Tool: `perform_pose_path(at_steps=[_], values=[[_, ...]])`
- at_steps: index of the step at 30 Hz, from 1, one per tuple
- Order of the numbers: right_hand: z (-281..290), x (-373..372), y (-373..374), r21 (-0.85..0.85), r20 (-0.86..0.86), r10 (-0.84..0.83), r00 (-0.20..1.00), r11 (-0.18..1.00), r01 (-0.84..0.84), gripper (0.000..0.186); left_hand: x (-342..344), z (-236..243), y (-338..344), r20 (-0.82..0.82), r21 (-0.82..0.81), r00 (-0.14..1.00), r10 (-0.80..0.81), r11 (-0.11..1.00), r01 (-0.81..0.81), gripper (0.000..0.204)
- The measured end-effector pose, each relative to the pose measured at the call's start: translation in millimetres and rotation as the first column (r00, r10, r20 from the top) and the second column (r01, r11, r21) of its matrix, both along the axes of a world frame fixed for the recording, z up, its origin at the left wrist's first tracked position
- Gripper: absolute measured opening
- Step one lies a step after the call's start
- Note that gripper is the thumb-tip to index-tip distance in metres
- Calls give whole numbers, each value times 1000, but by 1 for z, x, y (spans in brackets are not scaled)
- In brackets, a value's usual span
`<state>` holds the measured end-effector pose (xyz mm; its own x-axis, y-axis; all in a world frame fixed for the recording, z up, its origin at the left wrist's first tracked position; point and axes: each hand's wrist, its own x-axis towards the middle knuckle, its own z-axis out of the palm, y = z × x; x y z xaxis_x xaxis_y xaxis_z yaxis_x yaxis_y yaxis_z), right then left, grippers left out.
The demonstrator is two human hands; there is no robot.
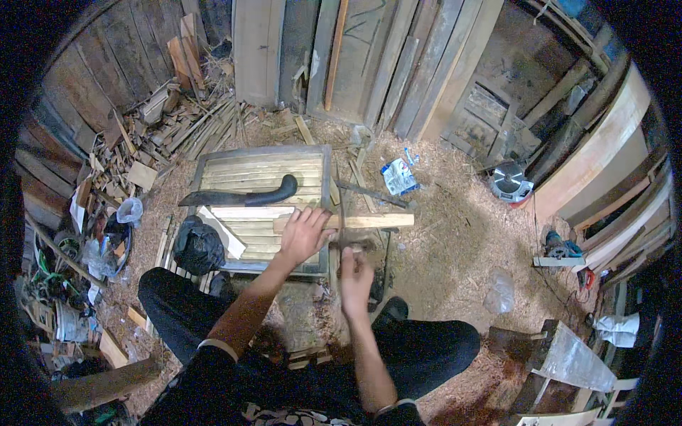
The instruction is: Shaping, nailing, and sawing wood pieces in a workshop setting using hand tools.
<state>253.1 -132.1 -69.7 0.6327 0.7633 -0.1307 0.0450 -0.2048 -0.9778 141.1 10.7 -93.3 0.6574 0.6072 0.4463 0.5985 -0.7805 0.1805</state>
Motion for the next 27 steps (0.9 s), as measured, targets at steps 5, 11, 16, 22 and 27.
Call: perform_pose_path(at_steps=[5,11,16,22,27], values=[[40,-25,-5,-93,346,-4,938,995,39,47,-7,2,-5,-54,-41,998,-38,999,35,43],[34,3,6,47,-23,120,993,992,-119,39,-17,6,-2,193,-9,980,-52,998,55,42],[18,-9,8,113,190,97,977,986,-120,39,-12,1,2,240,23,970,-46,999,42,33],[37,-16,-21,26,55,167,984,985,-169,36,-24,2,-13,194,-33,980,-36,999,43,34],[20,-18,-7,134,150,139,979,978,-159,37,-21,4,-4,198,-29,980,35,999,-30,30]])
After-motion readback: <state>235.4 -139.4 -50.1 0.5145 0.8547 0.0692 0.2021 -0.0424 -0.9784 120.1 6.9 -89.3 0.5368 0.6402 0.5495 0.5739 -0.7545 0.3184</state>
